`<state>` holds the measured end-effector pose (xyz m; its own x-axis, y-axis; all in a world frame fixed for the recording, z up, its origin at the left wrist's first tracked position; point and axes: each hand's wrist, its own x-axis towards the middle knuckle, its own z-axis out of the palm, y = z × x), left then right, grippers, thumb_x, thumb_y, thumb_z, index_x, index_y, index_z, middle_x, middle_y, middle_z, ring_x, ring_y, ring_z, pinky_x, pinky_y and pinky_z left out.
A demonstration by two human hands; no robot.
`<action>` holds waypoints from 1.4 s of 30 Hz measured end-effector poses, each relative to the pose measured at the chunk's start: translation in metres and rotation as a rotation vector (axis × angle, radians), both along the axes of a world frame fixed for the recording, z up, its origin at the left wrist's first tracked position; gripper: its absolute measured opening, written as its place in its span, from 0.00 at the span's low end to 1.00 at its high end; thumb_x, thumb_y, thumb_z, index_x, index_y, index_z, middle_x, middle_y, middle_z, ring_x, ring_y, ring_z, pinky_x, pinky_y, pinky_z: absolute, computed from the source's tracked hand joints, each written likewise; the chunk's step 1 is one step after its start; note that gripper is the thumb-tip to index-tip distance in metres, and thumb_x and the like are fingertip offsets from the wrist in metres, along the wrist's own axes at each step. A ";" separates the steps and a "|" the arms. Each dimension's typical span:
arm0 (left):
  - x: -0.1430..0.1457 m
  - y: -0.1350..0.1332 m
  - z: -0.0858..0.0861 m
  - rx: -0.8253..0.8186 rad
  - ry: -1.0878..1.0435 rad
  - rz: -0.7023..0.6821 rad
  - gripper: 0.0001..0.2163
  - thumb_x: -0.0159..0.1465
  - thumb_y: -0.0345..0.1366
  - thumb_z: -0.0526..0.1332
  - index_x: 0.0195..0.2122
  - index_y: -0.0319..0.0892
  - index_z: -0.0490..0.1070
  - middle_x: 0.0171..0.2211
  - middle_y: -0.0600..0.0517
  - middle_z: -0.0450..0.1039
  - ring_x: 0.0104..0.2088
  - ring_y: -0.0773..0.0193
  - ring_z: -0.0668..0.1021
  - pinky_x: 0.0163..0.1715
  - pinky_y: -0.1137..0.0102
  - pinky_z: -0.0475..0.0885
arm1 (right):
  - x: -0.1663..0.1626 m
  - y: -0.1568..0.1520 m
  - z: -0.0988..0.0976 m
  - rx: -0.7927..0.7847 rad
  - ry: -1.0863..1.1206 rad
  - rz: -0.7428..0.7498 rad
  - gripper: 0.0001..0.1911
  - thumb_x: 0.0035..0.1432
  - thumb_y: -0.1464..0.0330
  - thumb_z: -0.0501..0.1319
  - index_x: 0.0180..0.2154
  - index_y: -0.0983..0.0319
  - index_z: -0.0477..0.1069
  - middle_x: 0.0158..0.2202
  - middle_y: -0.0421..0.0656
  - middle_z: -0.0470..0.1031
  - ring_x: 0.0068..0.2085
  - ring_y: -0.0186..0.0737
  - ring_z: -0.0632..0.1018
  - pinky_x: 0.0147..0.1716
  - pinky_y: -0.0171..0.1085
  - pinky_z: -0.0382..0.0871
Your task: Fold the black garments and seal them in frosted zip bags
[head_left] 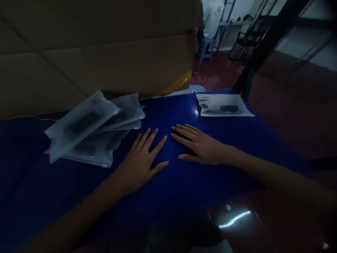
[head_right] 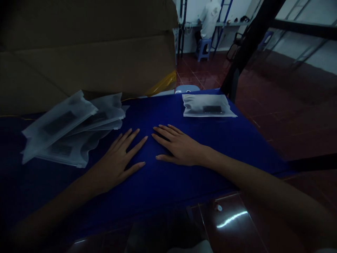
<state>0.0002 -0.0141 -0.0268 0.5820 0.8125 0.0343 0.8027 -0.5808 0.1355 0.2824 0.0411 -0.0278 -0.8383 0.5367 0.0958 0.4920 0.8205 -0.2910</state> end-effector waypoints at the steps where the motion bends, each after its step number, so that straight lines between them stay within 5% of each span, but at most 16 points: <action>1: 0.000 0.000 0.000 -0.003 0.003 0.001 0.36 0.75 0.59 0.49 0.78 0.47 0.43 0.78 0.39 0.38 0.77 0.38 0.45 0.70 0.36 0.53 | 0.000 0.000 0.000 0.005 -0.001 0.000 0.43 0.73 0.45 0.50 0.74 0.68 0.49 0.77 0.59 0.47 0.77 0.57 0.48 0.74 0.61 0.46; 20: 0.001 0.000 0.002 -0.025 0.015 0.013 0.36 0.75 0.60 0.48 0.78 0.49 0.43 0.78 0.40 0.39 0.77 0.39 0.46 0.70 0.37 0.54 | 0.000 -0.001 0.002 0.003 0.015 0.002 0.43 0.73 0.46 0.52 0.74 0.69 0.50 0.76 0.60 0.48 0.77 0.58 0.50 0.74 0.62 0.47; 25: 0.001 0.002 0.002 0.032 -0.039 0.008 0.35 0.76 0.57 0.50 0.77 0.46 0.45 0.77 0.39 0.47 0.76 0.39 0.48 0.69 0.38 0.60 | -0.001 0.000 0.001 0.002 -0.003 0.000 0.44 0.73 0.45 0.50 0.74 0.70 0.50 0.76 0.61 0.46 0.77 0.59 0.49 0.74 0.62 0.46; 29: 0.003 0.003 0.011 0.195 -0.139 -0.019 0.30 0.77 0.45 0.53 0.76 0.45 0.46 0.73 0.40 0.57 0.75 0.43 0.54 0.68 0.42 0.65 | 0.000 0.000 0.001 -0.001 0.015 0.001 0.43 0.72 0.46 0.53 0.74 0.69 0.50 0.76 0.60 0.48 0.77 0.58 0.49 0.74 0.61 0.46; 32: 0.002 0.003 0.024 0.388 -0.162 0.083 0.31 0.74 0.38 0.58 0.76 0.50 0.49 0.74 0.44 0.52 0.76 0.38 0.51 0.70 0.38 0.60 | -0.001 -0.001 0.002 0.005 0.007 0.001 0.43 0.73 0.46 0.52 0.74 0.69 0.50 0.76 0.60 0.48 0.77 0.59 0.49 0.74 0.62 0.47; 37: -0.008 0.006 0.035 0.564 -0.148 0.404 0.34 0.70 0.43 0.65 0.74 0.63 0.52 0.79 0.56 0.30 0.75 0.24 0.40 0.68 0.22 0.42 | -0.001 -0.001 0.002 0.004 0.026 0.007 0.42 0.73 0.47 0.53 0.74 0.67 0.50 0.76 0.59 0.49 0.76 0.59 0.51 0.73 0.64 0.50; 42: -0.021 0.018 0.025 0.453 -0.085 0.455 0.38 0.73 0.52 0.56 0.78 0.51 0.38 0.75 0.40 0.53 0.73 0.25 0.54 0.64 0.18 0.40 | 0.000 0.000 0.001 0.019 -0.008 0.007 0.43 0.73 0.45 0.51 0.74 0.69 0.50 0.76 0.59 0.47 0.77 0.58 0.49 0.74 0.61 0.47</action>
